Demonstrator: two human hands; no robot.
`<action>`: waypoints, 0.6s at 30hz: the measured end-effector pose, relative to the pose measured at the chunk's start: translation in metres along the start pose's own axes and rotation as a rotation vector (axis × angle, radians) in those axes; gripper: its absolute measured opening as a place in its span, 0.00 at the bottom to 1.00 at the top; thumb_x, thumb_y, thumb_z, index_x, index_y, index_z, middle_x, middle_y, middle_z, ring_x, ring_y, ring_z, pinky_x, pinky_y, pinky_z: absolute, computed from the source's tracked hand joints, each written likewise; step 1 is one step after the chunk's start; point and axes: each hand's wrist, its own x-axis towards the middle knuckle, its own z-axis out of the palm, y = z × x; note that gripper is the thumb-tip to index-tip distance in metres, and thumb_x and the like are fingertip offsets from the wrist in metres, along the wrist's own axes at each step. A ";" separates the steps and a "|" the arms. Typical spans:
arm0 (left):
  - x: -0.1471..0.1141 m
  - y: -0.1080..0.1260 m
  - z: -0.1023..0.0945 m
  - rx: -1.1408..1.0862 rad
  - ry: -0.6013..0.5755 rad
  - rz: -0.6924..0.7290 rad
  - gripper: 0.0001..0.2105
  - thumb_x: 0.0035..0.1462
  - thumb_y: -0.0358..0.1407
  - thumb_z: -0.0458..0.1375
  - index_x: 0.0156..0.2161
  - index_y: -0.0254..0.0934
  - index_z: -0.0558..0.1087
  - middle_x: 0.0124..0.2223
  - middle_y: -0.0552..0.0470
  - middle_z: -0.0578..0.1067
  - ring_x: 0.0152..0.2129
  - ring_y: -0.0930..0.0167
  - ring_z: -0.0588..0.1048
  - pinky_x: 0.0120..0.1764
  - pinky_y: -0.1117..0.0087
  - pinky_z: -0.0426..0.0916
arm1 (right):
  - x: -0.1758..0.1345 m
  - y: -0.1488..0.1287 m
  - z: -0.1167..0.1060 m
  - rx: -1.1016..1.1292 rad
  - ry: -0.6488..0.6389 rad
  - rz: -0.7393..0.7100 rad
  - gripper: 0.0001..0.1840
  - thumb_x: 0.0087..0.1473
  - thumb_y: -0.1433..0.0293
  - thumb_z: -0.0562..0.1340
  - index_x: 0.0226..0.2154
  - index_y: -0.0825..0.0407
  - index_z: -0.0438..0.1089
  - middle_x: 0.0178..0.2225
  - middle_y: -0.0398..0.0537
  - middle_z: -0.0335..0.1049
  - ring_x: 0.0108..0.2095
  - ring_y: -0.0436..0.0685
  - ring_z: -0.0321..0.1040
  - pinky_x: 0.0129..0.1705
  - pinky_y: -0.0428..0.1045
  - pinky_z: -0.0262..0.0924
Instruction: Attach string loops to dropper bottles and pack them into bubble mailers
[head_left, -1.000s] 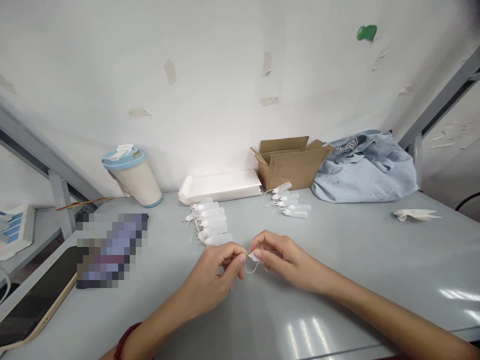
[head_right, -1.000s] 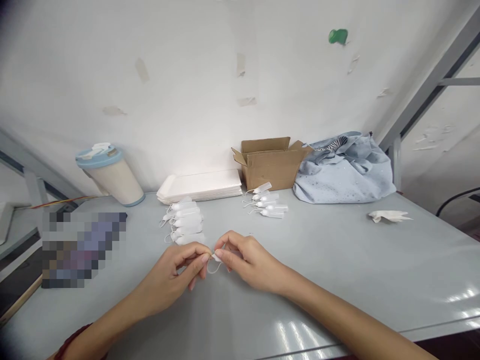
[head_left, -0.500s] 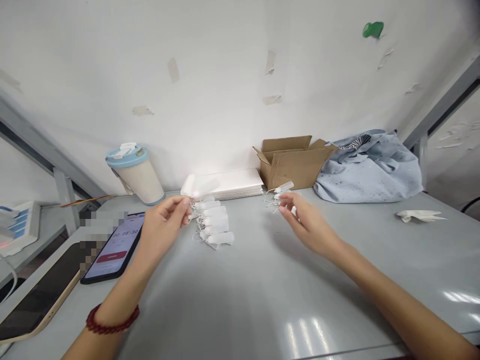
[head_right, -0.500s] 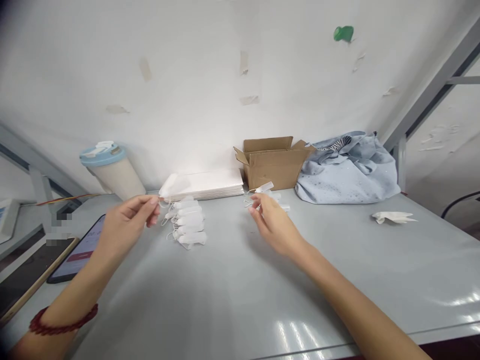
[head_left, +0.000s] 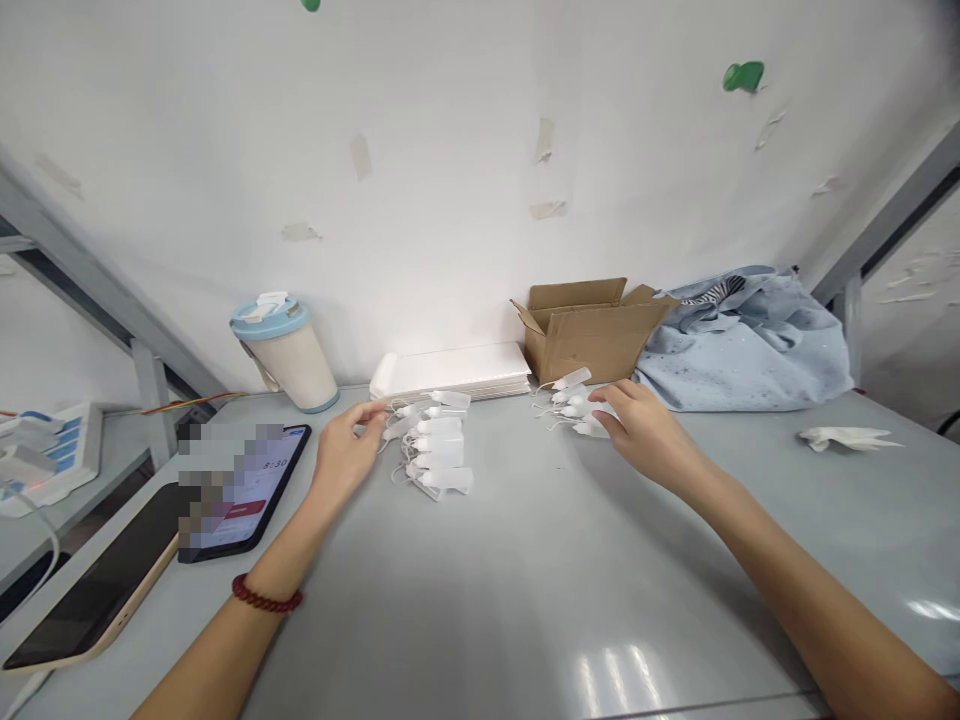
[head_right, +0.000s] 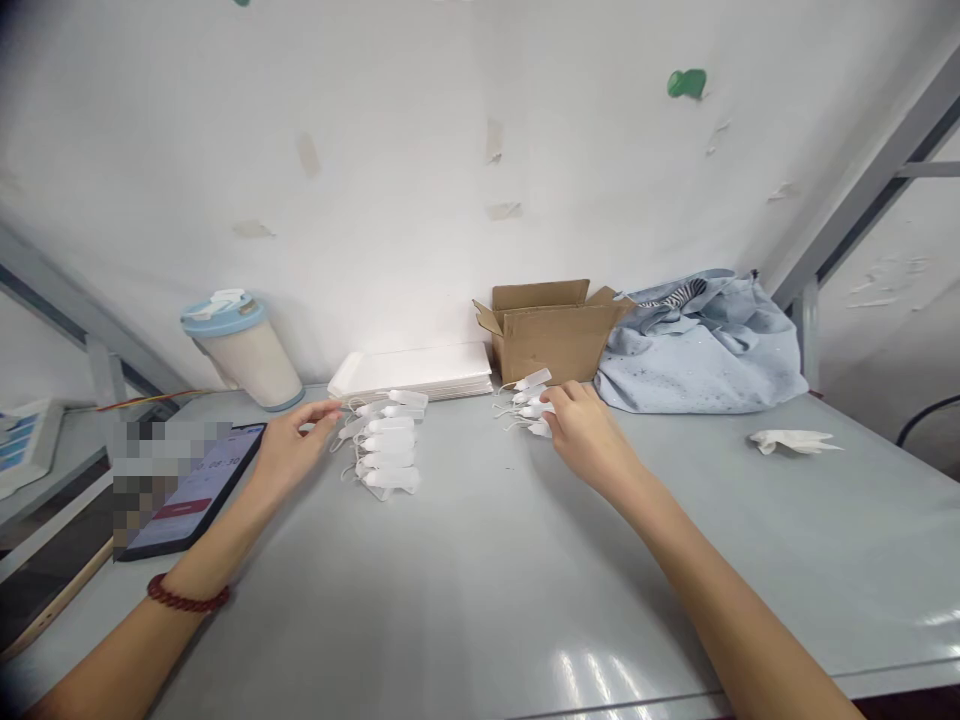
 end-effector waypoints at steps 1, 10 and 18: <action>0.000 -0.001 0.000 0.020 -0.001 0.010 0.15 0.52 0.40 0.52 0.39 0.36 0.76 0.39 0.47 0.79 0.34 0.63 0.75 0.37 0.66 0.67 | 0.000 0.001 0.001 -0.045 -0.044 0.016 0.14 0.56 0.73 0.51 0.43 0.55 0.67 0.44 0.59 0.67 0.46 0.66 0.63 0.44 0.57 0.58; -0.019 0.019 0.004 0.114 -0.021 0.184 0.13 0.55 0.37 0.49 0.39 0.37 0.73 0.40 0.47 0.77 0.41 0.61 0.69 0.36 0.65 0.66 | -0.004 0.001 0.006 -0.089 -0.270 0.054 0.07 0.52 0.75 0.57 0.35 0.52 0.68 0.37 0.56 0.69 0.38 0.64 0.69 0.34 0.52 0.59; -0.043 0.044 0.005 0.065 -0.057 0.341 0.11 0.58 0.35 0.48 0.39 0.37 0.71 0.37 0.47 0.75 0.40 0.63 0.68 0.24 0.73 0.63 | -0.006 -0.014 0.005 0.078 -0.235 -0.024 0.09 0.56 0.72 0.53 0.36 0.54 0.67 0.38 0.56 0.70 0.36 0.61 0.68 0.35 0.52 0.59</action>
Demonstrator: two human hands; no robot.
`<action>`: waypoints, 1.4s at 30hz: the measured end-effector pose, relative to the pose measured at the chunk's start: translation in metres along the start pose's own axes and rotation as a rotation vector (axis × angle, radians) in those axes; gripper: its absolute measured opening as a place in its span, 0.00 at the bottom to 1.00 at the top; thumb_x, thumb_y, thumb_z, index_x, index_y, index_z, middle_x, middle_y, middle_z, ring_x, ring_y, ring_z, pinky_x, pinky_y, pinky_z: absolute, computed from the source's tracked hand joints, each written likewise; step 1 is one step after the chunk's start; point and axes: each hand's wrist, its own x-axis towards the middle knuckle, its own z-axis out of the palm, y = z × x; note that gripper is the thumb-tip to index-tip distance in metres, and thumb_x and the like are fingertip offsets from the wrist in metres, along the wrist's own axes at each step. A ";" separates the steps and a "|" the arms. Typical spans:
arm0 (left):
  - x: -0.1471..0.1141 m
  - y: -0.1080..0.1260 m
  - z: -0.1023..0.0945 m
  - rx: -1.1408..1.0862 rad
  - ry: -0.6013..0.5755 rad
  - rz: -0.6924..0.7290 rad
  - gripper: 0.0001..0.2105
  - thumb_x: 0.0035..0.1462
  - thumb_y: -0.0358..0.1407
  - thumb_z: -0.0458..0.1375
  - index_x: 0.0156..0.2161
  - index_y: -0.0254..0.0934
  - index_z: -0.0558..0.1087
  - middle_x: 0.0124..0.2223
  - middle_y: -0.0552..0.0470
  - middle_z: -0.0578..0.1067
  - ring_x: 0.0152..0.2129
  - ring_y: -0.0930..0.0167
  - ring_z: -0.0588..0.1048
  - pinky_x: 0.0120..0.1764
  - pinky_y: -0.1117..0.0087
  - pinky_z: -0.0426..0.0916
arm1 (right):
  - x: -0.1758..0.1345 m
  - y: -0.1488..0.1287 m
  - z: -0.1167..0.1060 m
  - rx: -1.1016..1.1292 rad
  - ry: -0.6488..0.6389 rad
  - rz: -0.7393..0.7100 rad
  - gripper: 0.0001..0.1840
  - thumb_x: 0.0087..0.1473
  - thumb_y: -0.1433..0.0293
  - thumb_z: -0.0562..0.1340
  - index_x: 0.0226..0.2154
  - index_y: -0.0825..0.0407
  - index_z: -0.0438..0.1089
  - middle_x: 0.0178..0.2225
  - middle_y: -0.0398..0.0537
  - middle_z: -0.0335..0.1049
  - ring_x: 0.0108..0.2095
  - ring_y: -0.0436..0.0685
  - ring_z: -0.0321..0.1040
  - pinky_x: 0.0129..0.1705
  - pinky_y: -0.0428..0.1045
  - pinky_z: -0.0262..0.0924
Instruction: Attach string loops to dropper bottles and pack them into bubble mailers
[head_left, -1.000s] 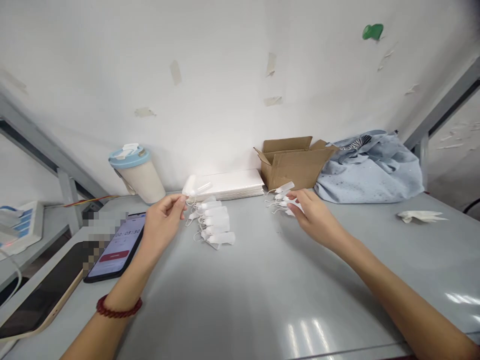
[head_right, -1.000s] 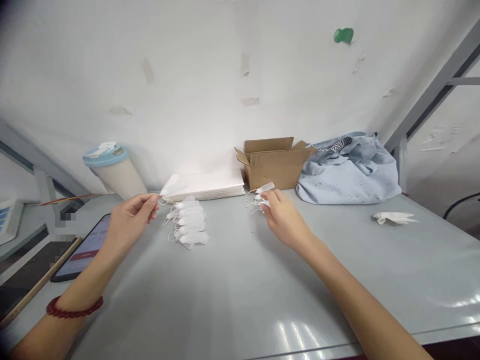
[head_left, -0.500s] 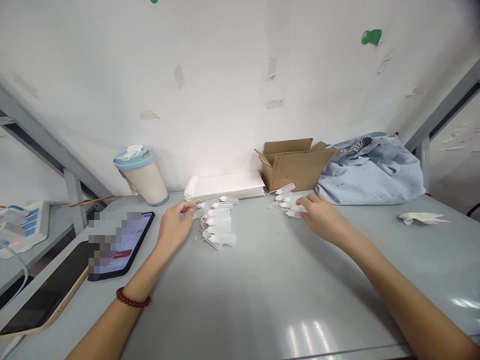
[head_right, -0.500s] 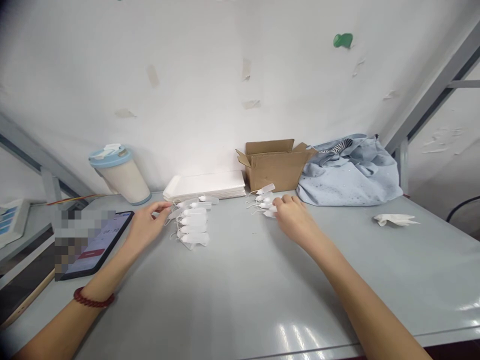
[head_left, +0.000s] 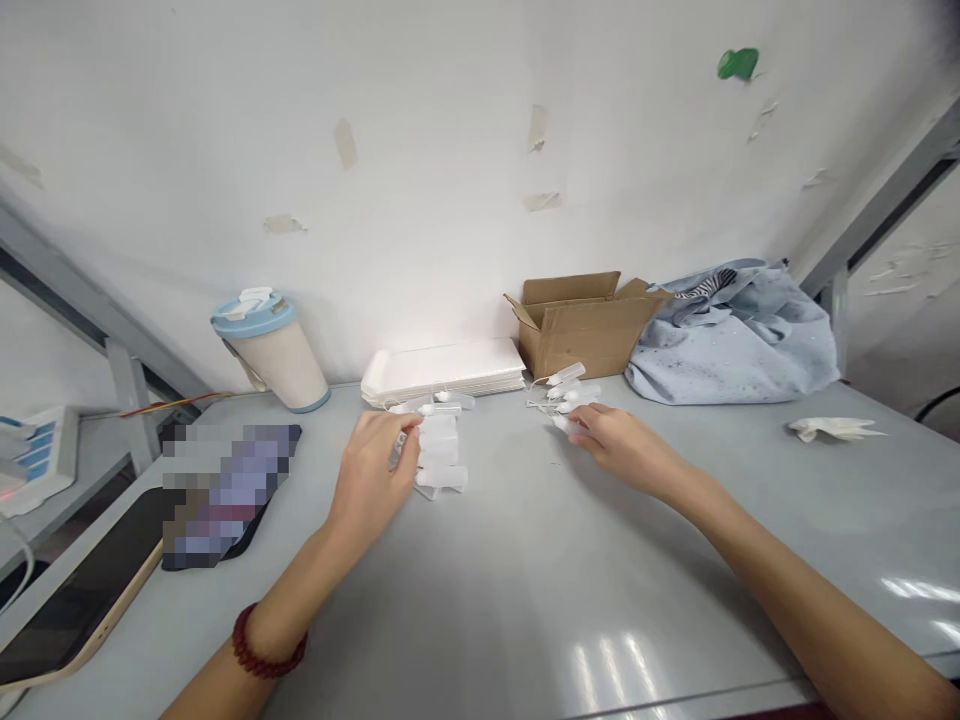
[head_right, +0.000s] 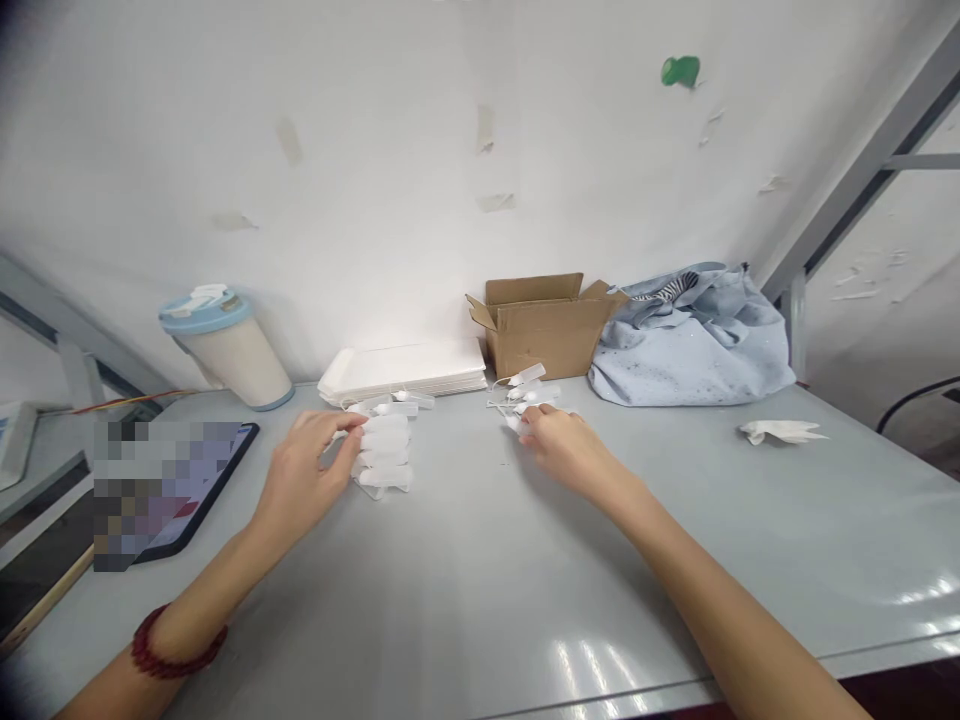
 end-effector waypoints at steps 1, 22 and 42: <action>-0.003 0.004 0.001 -0.017 -0.017 0.016 0.11 0.59 0.35 0.48 0.39 0.37 0.71 0.36 0.47 0.75 0.40 0.63 0.68 0.23 0.73 0.63 | -0.001 -0.004 -0.001 0.039 0.013 -0.028 0.10 0.58 0.70 0.52 0.37 0.53 0.67 0.38 0.55 0.71 0.36 0.60 0.68 0.36 0.52 0.59; -0.018 0.043 -0.003 -0.450 -0.329 -0.296 0.15 0.59 0.46 0.50 0.30 0.39 0.71 0.31 0.55 0.73 0.25 0.73 0.67 0.24 0.75 0.60 | -0.027 -0.051 -0.011 1.085 -0.362 -0.217 0.15 0.60 0.61 0.54 0.41 0.50 0.71 0.32 0.44 0.68 0.32 0.51 0.63 0.40 0.49 0.57; -0.018 0.040 -0.003 -0.658 -0.465 -0.243 0.13 0.60 0.41 0.51 0.31 0.38 0.73 0.28 0.55 0.72 0.25 0.74 0.67 0.30 0.75 0.61 | -0.027 -0.056 -0.003 1.133 -0.312 -0.224 0.14 0.61 0.62 0.54 0.42 0.52 0.69 0.33 0.45 0.68 0.31 0.50 0.63 0.40 0.49 0.57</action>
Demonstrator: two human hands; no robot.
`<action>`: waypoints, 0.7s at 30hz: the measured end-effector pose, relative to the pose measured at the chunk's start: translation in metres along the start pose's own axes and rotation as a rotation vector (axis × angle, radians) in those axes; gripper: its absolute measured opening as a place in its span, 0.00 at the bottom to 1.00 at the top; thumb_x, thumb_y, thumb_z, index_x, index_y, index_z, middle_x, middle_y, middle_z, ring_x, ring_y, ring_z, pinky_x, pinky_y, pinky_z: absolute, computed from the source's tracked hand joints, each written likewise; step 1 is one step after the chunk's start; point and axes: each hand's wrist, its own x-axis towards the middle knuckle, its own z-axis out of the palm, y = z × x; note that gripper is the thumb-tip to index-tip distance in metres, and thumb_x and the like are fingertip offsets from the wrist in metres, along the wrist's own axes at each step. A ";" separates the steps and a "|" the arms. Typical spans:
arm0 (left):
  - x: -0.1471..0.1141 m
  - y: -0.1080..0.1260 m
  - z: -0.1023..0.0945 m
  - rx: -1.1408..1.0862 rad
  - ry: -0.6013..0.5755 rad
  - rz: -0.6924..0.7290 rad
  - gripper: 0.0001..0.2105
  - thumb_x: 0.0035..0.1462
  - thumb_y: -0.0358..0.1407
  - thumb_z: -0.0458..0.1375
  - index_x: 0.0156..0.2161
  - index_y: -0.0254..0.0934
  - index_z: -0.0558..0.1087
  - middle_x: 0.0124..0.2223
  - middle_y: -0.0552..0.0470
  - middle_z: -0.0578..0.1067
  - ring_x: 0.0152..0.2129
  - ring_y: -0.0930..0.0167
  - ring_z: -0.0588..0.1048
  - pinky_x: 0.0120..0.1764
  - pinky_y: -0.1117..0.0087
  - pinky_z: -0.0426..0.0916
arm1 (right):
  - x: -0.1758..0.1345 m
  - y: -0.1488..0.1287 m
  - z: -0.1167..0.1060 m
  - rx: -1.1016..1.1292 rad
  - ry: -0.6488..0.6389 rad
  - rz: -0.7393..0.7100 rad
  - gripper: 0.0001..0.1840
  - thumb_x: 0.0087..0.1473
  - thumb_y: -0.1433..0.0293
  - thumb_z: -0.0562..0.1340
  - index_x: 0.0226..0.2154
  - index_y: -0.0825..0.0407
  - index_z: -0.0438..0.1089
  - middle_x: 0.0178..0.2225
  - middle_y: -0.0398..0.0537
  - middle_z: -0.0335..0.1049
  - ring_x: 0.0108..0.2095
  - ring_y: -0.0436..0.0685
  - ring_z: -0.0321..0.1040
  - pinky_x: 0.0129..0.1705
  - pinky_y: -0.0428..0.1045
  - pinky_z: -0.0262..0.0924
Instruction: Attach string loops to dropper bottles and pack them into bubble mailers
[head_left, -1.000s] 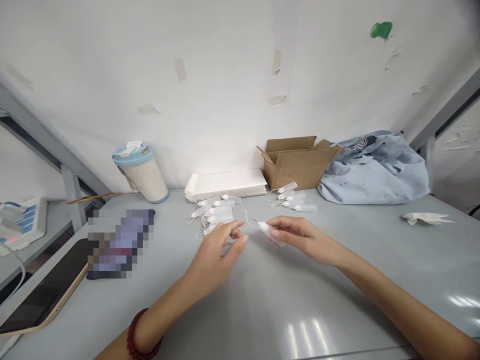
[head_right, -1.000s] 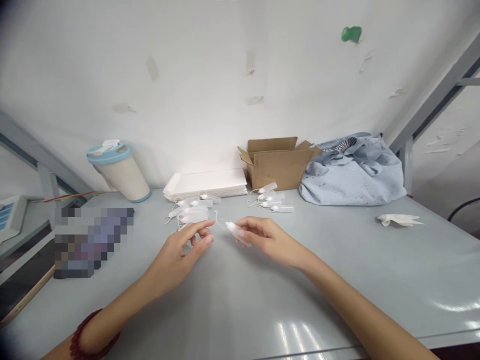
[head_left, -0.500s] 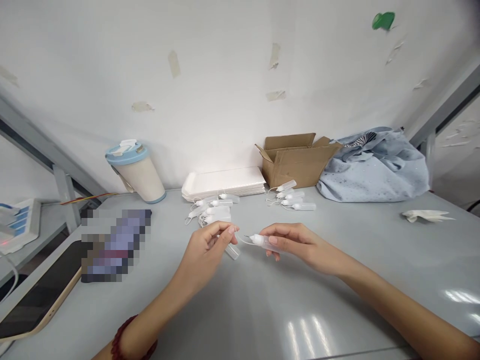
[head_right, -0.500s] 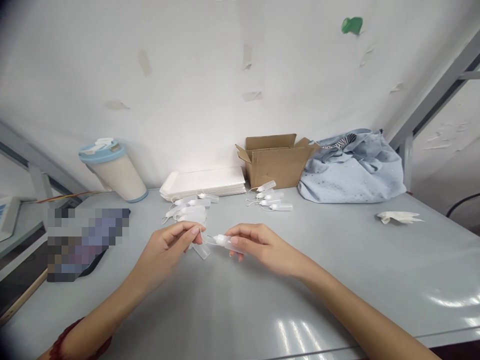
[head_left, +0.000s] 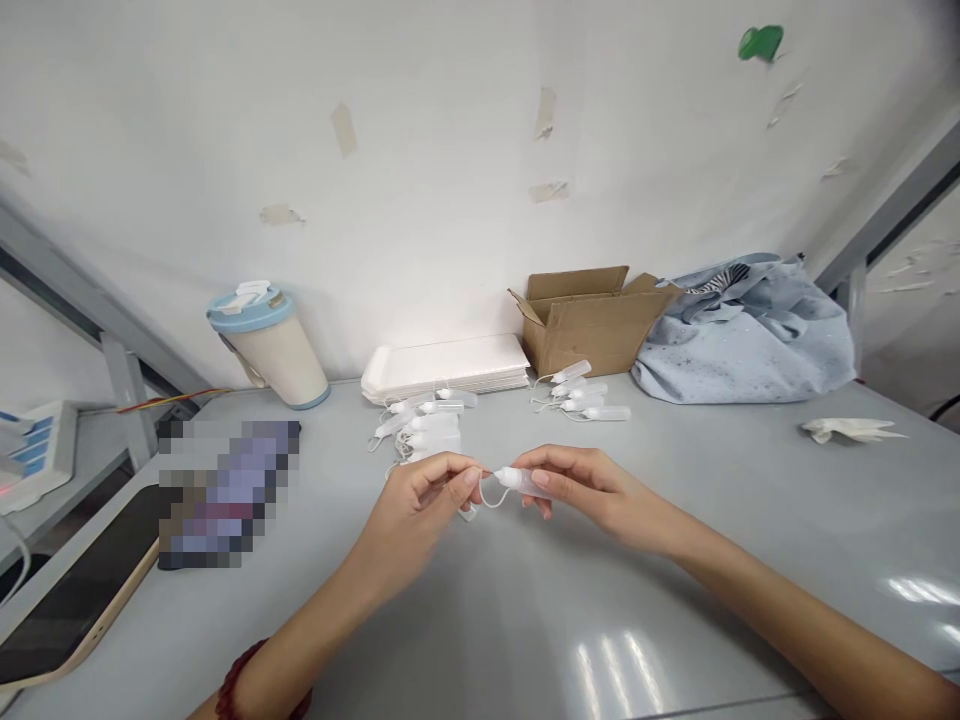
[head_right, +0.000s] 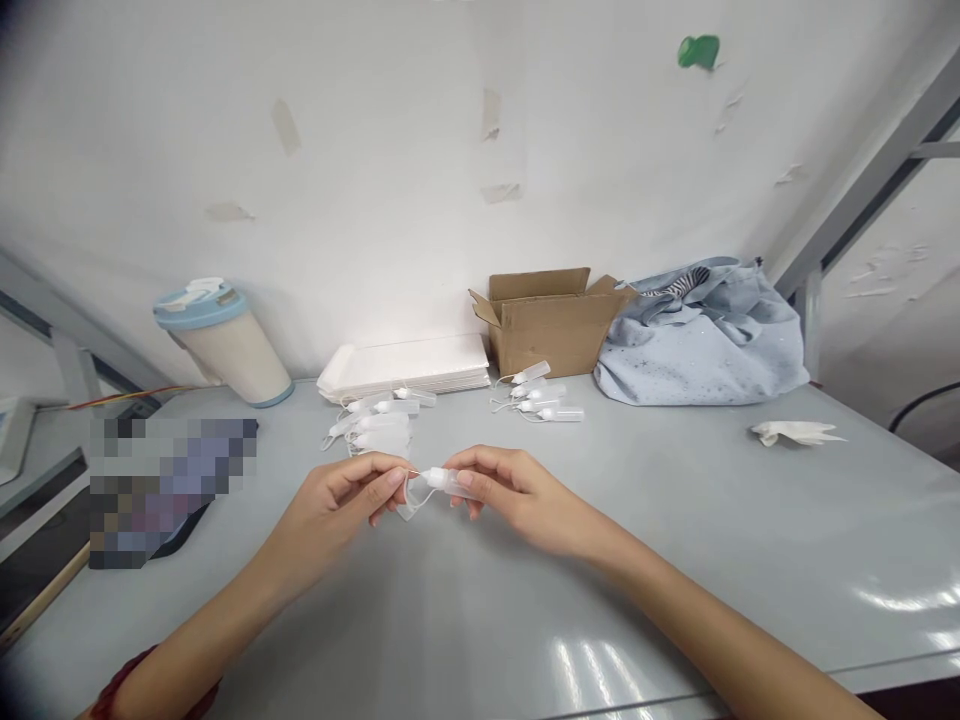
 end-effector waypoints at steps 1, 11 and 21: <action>0.000 0.000 0.000 -0.005 -0.001 -0.001 0.13 0.60 0.40 0.51 0.30 0.38 0.73 0.28 0.55 0.72 0.25 0.74 0.66 0.30 0.75 0.61 | 0.000 0.000 0.000 0.000 0.002 -0.001 0.14 0.61 0.63 0.54 0.42 0.52 0.69 0.33 0.45 0.68 0.31 0.50 0.63 0.40 0.49 0.57; 0.001 -0.002 -0.002 -0.130 -0.038 -0.039 0.12 0.59 0.40 0.52 0.29 0.37 0.72 0.28 0.55 0.70 0.25 0.74 0.66 0.27 0.75 0.60 | 0.001 0.005 0.002 -0.007 0.003 -0.011 0.14 0.61 0.63 0.52 0.43 0.53 0.68 0.32 0.45 0.68 0.31 0.50 0.62 0.39 0.49 0.56; 0.001 -0.001 -0.001 -0.388 -0.109 -0.159 0.11 0.57 0.41 0.56 0.33 0.36 0.75 0.28 0.54 0.69 0.24 0.75 0.66 0.26 0.75 0.59 | 0.002 0.006 0.002 0.023 -0.010 -0.033 0.15 0.61 0.63 0.52 0.43 0.53 0.69 0.31 0.45 0.68 0.30 0.50 0.61 0.38 0.49 0.56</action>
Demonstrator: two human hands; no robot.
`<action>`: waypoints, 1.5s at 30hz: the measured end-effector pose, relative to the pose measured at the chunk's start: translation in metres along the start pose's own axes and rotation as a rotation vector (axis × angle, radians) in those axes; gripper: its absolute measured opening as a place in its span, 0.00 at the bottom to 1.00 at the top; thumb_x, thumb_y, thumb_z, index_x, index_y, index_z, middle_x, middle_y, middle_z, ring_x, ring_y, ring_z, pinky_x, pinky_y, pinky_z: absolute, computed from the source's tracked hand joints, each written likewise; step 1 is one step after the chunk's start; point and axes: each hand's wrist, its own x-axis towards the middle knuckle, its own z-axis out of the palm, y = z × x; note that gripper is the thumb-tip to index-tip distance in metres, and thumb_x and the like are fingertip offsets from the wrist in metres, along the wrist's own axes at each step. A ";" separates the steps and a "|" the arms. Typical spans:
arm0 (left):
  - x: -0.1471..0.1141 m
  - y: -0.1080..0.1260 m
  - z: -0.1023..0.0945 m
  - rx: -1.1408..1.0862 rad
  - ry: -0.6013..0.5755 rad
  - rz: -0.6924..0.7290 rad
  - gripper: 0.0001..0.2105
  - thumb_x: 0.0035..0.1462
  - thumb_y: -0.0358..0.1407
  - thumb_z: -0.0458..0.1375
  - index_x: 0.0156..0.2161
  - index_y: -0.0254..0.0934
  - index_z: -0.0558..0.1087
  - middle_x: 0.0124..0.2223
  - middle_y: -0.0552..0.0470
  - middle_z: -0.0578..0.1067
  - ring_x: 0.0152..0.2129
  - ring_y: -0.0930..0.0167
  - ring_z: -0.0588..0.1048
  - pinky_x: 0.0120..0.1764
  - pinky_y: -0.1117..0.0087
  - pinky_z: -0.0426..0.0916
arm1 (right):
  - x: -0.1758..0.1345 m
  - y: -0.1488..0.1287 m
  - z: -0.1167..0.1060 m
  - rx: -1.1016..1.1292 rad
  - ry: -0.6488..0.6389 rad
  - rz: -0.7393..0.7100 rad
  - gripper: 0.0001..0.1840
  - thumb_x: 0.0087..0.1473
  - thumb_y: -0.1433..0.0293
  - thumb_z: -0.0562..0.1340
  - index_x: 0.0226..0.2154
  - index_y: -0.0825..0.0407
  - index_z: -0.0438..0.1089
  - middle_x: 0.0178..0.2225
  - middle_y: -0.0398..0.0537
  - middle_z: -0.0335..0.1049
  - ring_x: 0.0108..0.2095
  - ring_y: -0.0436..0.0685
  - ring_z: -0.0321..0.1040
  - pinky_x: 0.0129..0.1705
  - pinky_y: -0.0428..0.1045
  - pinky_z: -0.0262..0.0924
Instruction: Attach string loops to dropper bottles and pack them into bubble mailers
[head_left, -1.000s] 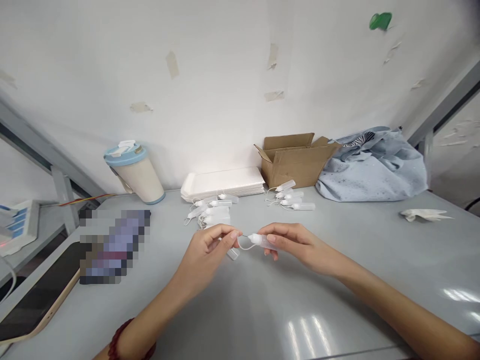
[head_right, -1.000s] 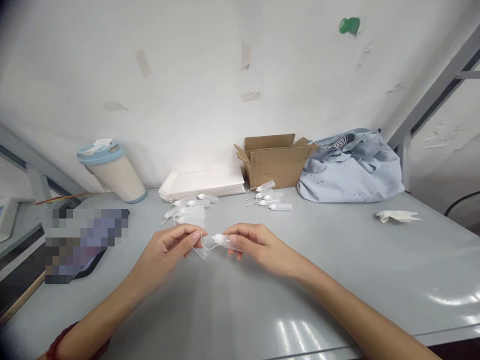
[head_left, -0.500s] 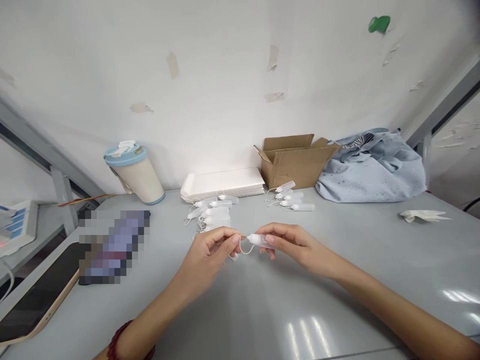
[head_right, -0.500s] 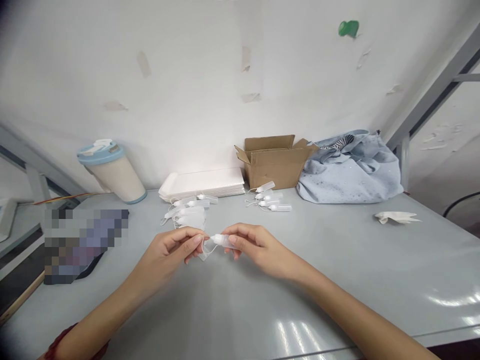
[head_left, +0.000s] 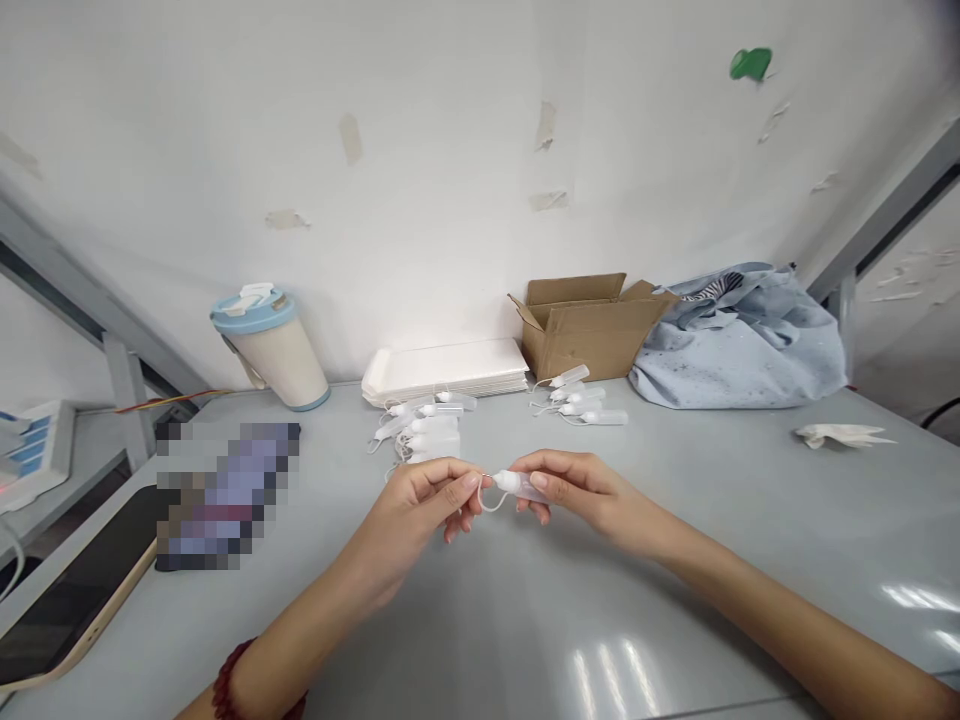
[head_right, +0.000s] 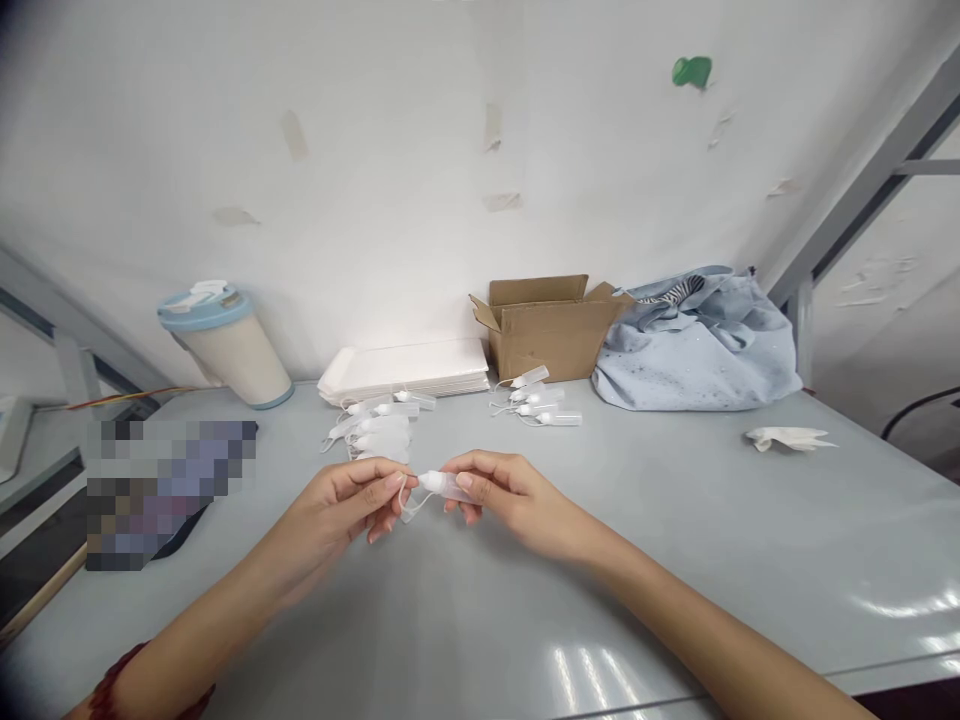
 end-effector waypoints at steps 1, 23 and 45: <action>0.000 0.000 0.000 -0.006 -0.002 -0.005 0.11 0.57 0.41 0.56 0.32 0.35 0.75 0.27 0.54 0.69 0.24 0.75 0.66 0.26 0.75 0.59 | 0.000 0.000 0.000 0.001 -0.001 -0.002 0.15 0.61 0.63 0.52 0.43 0.53 0.69 0.31 0.45 0.68 0.29 0.50 0.61 0.38 0.49 0.56; -0.001 0.000 0.003 0.390 0.128 0.148 0.12 0.58 0.40 0.53 0.30 0.37 0.74 0.25 0.56 0.69 0.21 0.75 0.65 0.26 0.74 0.59 | 0.000 -0.001 0.003 -0.020 0.100 0.050 0.17 0.59 0.60 0.54 0.41 0.53 0.71 0.30 0.46 0.70 0.25 0.48 0.56 0.29 0.46 0.53; 0.001 -0.001 0.002 0.260 0.064 0.085 0.11 0.55 0.40 0.56 0.37 0.37 0.76 0.28 0.54 0.72 0.20 0.76 0.66 0.26 0.73 0.63 | -0.001 0.001 0.015 -0.229 0.235 -0.027 0.18 0.60 0.59 0.51 0.37 0.52 0.71 0.20 0.40 0.59 0.21 0.49 0.53 0.24 0.45 0.49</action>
